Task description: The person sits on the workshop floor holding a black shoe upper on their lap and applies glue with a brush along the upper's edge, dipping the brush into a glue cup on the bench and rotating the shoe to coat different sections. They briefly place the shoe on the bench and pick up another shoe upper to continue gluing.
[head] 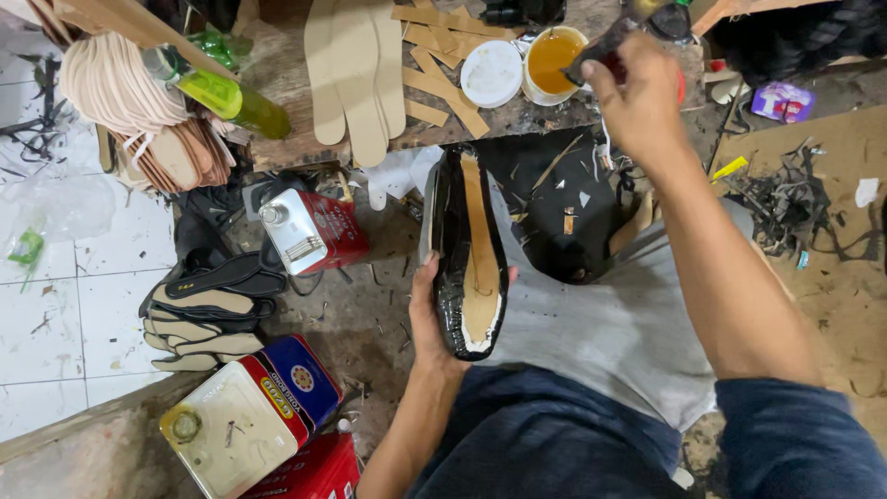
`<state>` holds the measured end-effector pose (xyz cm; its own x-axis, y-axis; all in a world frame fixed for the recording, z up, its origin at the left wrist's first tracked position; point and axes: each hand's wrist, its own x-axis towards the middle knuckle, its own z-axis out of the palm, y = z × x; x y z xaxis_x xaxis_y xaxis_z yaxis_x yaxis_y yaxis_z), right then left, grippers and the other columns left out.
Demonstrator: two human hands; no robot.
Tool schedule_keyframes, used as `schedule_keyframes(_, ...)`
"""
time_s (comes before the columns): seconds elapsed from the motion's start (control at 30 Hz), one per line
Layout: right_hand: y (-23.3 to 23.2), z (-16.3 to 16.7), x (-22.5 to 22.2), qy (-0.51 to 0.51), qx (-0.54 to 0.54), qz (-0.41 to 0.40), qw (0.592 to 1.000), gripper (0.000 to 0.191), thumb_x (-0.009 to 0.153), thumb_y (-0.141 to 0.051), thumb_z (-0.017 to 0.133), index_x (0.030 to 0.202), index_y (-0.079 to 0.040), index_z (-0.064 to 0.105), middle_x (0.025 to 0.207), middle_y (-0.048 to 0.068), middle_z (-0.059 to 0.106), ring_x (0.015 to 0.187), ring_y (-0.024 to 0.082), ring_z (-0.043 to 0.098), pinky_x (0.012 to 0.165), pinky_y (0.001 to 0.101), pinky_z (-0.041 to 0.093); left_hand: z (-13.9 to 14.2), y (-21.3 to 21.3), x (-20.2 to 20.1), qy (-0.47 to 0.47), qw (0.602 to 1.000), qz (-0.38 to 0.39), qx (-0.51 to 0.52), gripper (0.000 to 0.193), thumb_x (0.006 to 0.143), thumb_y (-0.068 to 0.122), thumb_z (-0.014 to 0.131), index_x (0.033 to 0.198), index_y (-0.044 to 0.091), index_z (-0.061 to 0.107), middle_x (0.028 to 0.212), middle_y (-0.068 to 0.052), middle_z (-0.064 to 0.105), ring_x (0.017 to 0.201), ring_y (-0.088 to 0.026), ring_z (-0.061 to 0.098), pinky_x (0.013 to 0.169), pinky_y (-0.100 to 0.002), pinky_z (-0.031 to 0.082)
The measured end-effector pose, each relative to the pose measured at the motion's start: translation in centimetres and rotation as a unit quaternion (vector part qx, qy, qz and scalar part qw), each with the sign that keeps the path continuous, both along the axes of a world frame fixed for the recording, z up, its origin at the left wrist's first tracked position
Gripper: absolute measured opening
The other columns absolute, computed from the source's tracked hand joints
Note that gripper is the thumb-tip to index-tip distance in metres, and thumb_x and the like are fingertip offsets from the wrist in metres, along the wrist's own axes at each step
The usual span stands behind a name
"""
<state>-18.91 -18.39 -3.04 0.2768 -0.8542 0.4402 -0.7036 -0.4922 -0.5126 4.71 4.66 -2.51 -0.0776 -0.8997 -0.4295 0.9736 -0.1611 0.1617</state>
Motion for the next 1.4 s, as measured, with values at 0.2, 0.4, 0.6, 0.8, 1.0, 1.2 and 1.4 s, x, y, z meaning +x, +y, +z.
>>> schedule_keyframes(0.2, -3.6, -4.4, 1.5, 0.137, -0.079, 0.019, 0.987, 0.021, 0.095, -0.011, 0.077, 0.102, 0.004, 0.065, 0.110, 0.023, 0.066, 0.103, 0.042, 0.063, 0.089, 0.0509, 0.046, 0.0, 1.1, 1.2, -0.022, 0.999, 0.028, -0.035, 0.071, 0.096, 0.034, 0.058, 0.162, 0.025, 0.031, 0.149, -0.010, 0.053, 0.126, -0.027, 0.061, 0.107, -0.064, 0.048)
schedule_keyframes(0.4, -3.4, -3.7, 0.8, 0.174, -0.030, -0.002, 0.984, 0.022, 0.098, -0.013, 0.077, 0.099, 0.004, 0.063, 0.106, 0.021, 0.066, 0.101, 0.043, 0.063, 0.089, 0.0559, 0.042, 0.6, 0.8, 2.0, -0.008, 0.996, 0.024, -0.091, 0.075, 0.098, 0.038, 0.058, 0.165, 0.028, 0.024, 0.153, -0.012, 0.048, 0.127, -0.030, 0.059, 0.100, -0.066, 0.052)
schedule_keyframes(0.6, -0.9, 1.1, 1.6, 0.112, 0.083, -0.016, 0.990, 0.023, 0.101, -0.013, 0.076, 0.104, 0.006, 0.064, 0.094, 0.021, 0.066, 0.085, 0.036, 0.064, 0.078, 0.0461, 0.049, 1.7, -0.6, 1.1, -0.028, 0.989, 0.010, -0.143, 0.078, 0.102, 0.042, 0.055, 0.170, 0.024, 0.019, 0.156, -0.019, 0.046, 0.130, -0.034, 0.059, 0.097, -0.064, 0.054)
schedule_keyframes(0.8, 13.3, 8.2, 4.0, -0.319, 0.132, 0.038, 0.938, 0.014, 0.110, -0.005, 0.065, 0.122, 0.002, 0.065, 0.105, 0.003, 0.069, 0.092, 0.009, 0.066, 0.085, 0.0224, 0.054, 3.5, -2.9, -1.2, -0.089, 0.980, 0.038, -0.173, 0.076, 0.103, 0.042, 0.051, 0.169, 0.027, 0.017, 0.159, -0.015, 0.042, 0.132, -0.031, 0.058, 0.098, -0.061, 0.055)
schedule_keyframes(1.0, 19.4, 11.3, 6.8, -0.290, 0.065, 0.042, 0.954, 0.019, 0.102, 0.006, 0.071, 0.121, 0.005, 0.068, 0.110, 0.013, 0.069, 0.091, 0.016, 0.068, 0.082, 0.0240, 0.055, 6.1, -3.7, -3.4, -0.209, 0.951, 0.063, -0.217, 0.082, 0.102, 0.040, 0.053, 0.170, 0.014, 0.016, 0.163, -0.016, 0.038, 0.143, -0.030, 0.049, 0.123, -0.047, 0.041)
schedule_keyframes(1.2, 19.8, 14.4, 5.7, -0.167, -0.003, 0.109, 0.980, 0.025, 0.092, 0.006, 0.073, 0.117, 0.006, 0.067, 0.107, 0.017, 0.069, 0.096, 0.023, 0.071, 0.079, 0.0285, 0.057, 7.8, -3.6, -3.8, -0.296, 0.925, 0.067, -0.227, 0.086, 0.100, 0.041, 0.051, 0.169, 0.005, 0.016, 0.168, -0.016, 0.034, 0.152, -0.026, 0.042, 0.129, -0.042, 0.033)
schedule_keyframes(1.4, 19.1, 14.6, 4.5, -0.148, -0.006, 0.140, 0.979, 0.025, 0.091, 0.006, 0.071, 0.116, 0.006, 0.064, 0.104, 0.019, 0.068, 0.090, 0.026, 0.069, 0.077, 0.0336, 0.055, 8.4, -3.1, -3.5, -0.259, 0.934, 0.032, -0.244, 0.087, 0.100, 0.039, 0.053, 0.170, 0.007, 0.013, 0.165, -0.016, 0.035, 0.147, -0.027, 0.046, 0.127, -0.043, 0.037)
